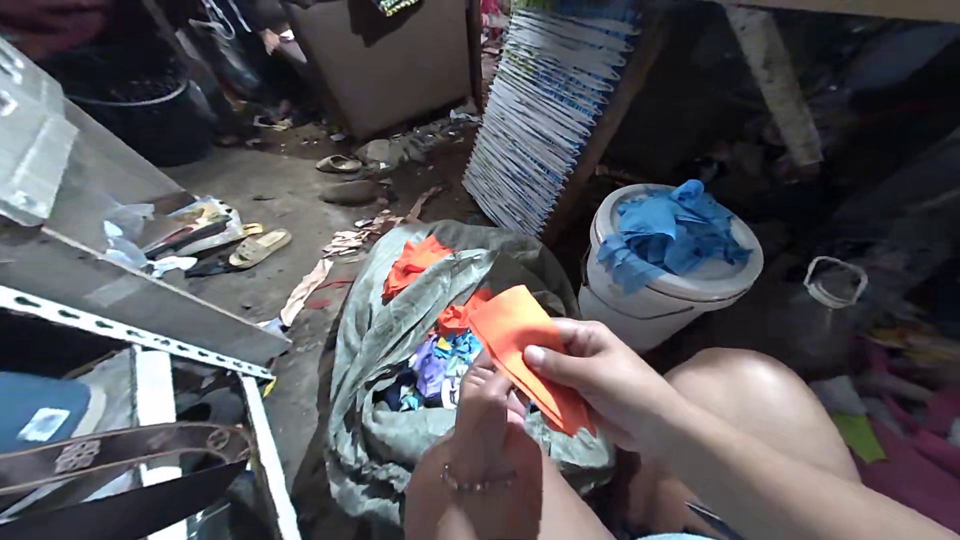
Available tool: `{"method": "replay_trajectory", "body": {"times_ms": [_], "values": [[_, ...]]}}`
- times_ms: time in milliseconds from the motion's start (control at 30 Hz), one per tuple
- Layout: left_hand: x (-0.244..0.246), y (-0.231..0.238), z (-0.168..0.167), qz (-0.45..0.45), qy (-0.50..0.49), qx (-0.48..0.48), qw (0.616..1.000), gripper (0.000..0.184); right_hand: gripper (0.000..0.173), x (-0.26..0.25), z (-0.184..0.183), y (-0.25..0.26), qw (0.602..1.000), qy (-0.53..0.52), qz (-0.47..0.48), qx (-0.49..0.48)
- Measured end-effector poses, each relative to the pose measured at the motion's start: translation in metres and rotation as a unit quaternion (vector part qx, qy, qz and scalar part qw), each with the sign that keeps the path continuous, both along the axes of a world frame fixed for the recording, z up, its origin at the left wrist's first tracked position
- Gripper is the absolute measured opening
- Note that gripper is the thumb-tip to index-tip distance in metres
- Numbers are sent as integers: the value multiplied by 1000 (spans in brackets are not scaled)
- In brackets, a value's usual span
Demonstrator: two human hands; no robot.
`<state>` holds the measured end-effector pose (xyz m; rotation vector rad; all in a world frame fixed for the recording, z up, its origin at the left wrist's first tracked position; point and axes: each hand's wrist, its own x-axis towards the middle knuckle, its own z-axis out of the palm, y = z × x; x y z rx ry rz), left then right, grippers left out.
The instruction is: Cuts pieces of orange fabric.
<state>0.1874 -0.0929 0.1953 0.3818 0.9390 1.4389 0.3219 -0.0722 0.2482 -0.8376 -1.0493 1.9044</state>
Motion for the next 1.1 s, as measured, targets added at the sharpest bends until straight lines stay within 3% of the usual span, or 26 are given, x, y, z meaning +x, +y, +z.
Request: {"method": "replay_trajectory", "body": {"times_ms": [100,200,267,367,533,767,867,1100], "values": [[7,-4,3,10,-49,-67,997,29,13,3,-27,2,996,-78,-34,-25],[10,-8,6,15,-59,-108,992,43,12,7,-40,-4,992,-109,-56,-25],[10,-11,1,1,-30,-82,996,48,13,8,-43,-8,990,-125,-65,-8],[16,-12,-4,53,53,-52,996,26,18,8,-49,-14,986,-148,-67,40],[14,-18,-19,60,164,84,981,16,24,15,-52,-20,982,-155,-70,81],[6,-25,-32,12,255,252,933,11,31,23,-42,-13,993,-63,-66,-76],[-2,-24,-38,-8,305,304,902,16,35,25,-44,-14,995,-17,-69,-65],[-2,-26,-35,6,297,309,903,16,13,23,-43,-20,992,-13,-128,-15]]}}
